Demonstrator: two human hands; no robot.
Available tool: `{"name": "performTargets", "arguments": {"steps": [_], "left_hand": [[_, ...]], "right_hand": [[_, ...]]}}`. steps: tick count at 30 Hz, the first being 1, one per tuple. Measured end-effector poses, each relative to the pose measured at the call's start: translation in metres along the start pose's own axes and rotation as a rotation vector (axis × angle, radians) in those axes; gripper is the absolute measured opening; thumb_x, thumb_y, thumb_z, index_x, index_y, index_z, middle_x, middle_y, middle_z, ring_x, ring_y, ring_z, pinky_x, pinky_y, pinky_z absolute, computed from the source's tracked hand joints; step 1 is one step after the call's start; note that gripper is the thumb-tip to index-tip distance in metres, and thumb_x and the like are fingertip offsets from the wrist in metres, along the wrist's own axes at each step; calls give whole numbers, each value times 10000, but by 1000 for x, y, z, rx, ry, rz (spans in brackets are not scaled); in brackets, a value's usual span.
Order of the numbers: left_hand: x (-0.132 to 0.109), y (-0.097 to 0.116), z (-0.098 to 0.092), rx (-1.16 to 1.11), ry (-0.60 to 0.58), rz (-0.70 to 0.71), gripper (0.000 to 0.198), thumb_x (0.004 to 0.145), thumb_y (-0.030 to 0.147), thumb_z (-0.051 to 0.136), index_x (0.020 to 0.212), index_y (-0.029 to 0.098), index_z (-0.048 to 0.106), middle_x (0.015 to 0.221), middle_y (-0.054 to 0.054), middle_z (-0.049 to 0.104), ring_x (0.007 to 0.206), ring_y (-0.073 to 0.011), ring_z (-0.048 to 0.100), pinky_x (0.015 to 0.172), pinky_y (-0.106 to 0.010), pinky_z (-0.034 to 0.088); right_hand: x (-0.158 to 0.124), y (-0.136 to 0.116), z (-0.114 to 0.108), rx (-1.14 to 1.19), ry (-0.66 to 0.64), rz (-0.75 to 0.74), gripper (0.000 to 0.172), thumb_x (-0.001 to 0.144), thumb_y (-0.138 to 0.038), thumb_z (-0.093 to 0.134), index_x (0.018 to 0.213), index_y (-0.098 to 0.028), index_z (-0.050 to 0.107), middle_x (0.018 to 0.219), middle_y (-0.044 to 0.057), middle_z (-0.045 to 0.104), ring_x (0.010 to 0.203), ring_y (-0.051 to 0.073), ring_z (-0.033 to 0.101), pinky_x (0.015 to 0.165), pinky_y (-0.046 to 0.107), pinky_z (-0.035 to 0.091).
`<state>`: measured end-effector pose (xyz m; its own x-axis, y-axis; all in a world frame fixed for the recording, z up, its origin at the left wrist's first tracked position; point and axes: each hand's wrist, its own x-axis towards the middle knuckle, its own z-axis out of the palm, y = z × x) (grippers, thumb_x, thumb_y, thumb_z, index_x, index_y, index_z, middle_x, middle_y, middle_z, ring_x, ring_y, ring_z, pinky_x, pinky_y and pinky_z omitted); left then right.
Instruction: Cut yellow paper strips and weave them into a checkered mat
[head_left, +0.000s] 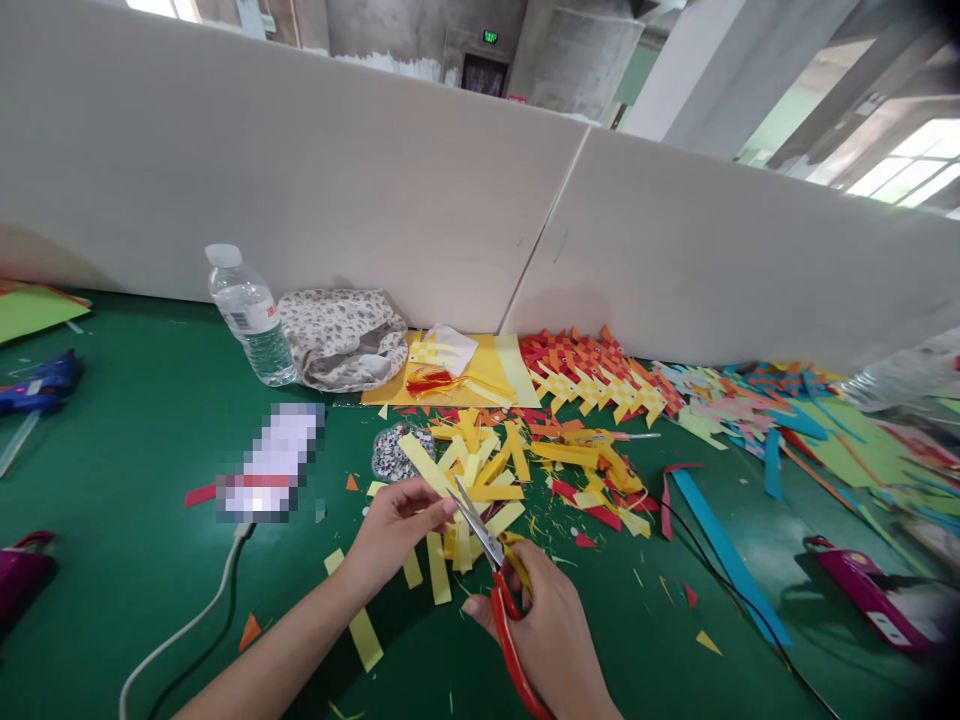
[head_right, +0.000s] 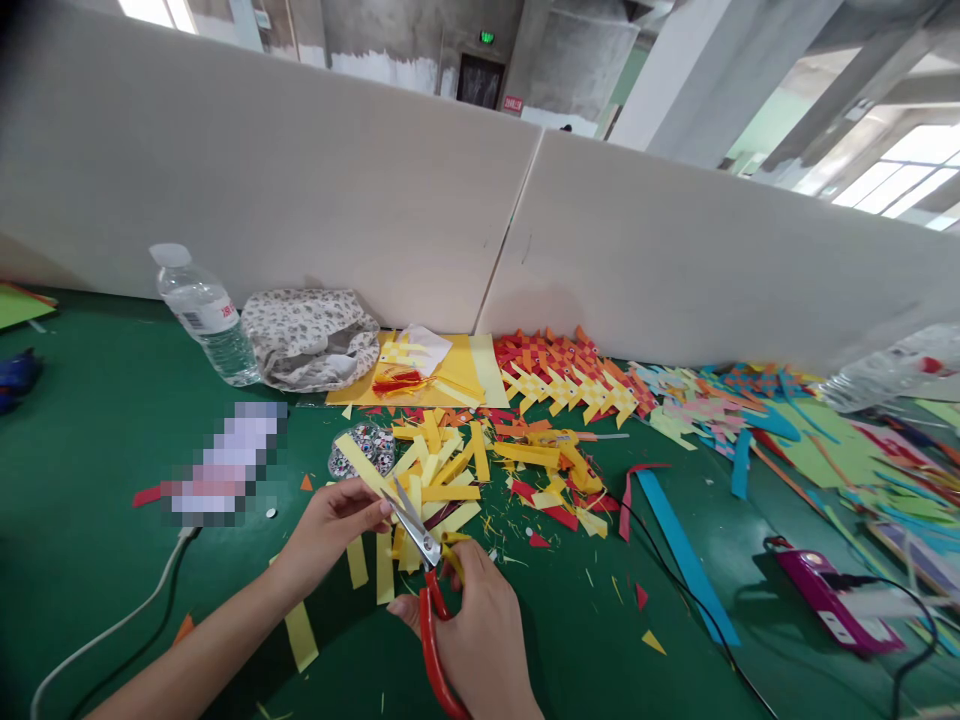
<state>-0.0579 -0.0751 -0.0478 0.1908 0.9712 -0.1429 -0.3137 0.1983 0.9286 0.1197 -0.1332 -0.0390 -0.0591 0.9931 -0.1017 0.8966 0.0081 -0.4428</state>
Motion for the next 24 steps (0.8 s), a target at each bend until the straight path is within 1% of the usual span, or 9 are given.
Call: {"name": "performTargets", "arguments": {"steps": [6, 12, 18, 21, 24], "left_hand": [[-1, 2, 0, 31, 9, -22, 166, 636, 295, 703, 683, 141, 660, 624, 2, 632, 566, -116, 565, 578, -241, 488], [-1, 5, 1, 37, 2, -33, 174, 633, 302, 704, 674, 140, 658, 602, 5, 636, 536, -109, 567, 561, -227, 479], [0, 5, 1, 1, -31, -65, 149, 666, 288, 685, 681, 143, 654, 606, 13, 638, 536, -87, 567, 567, -196, 477], [0, 4, -1, -17, -48, -85, 131, 656, 266, 695, 674, 144, 649, 596, 15, 635, 533, -85, 568, 560, -191, 477], [1, 4, -3, -16, -75, -128, 129, 632, 247, 711, 653, 144, 636, 572, 14, 630, 532, -96, 572, 547, -198, 476]], "right_hand": [[-1, 4, 3, -12, 17, -12, 299, 692, -437, 571, 681, -232, 354, 582, -45, 425, 487, 129, 389, 428, 209, 280], [-1, 4, 3, 13, 36, -25, 335, 688, -454, 586, 653, -231, 339, 568, -47, 417, 487, 124, 362, 432, 206, 279], [1, 3, 4, 72, 61, -49, 352, 687, -464, 591, 623, -224, 341, 555, -42, 426, 476, 114, 352, 430, 205, 285], [3, 4, 4, 105, 133, -48, 385, 664, -474, 603, 591, -223, 320, 521, -53, 395, 462, 108, 342, 423, 203, 283], [8, 9, 0, 165, 226, 15, 370, 667, -461, 595, 579, -222, 327, 493, -63, 370, 447, 104, 341, 406, 197, 287]]}}
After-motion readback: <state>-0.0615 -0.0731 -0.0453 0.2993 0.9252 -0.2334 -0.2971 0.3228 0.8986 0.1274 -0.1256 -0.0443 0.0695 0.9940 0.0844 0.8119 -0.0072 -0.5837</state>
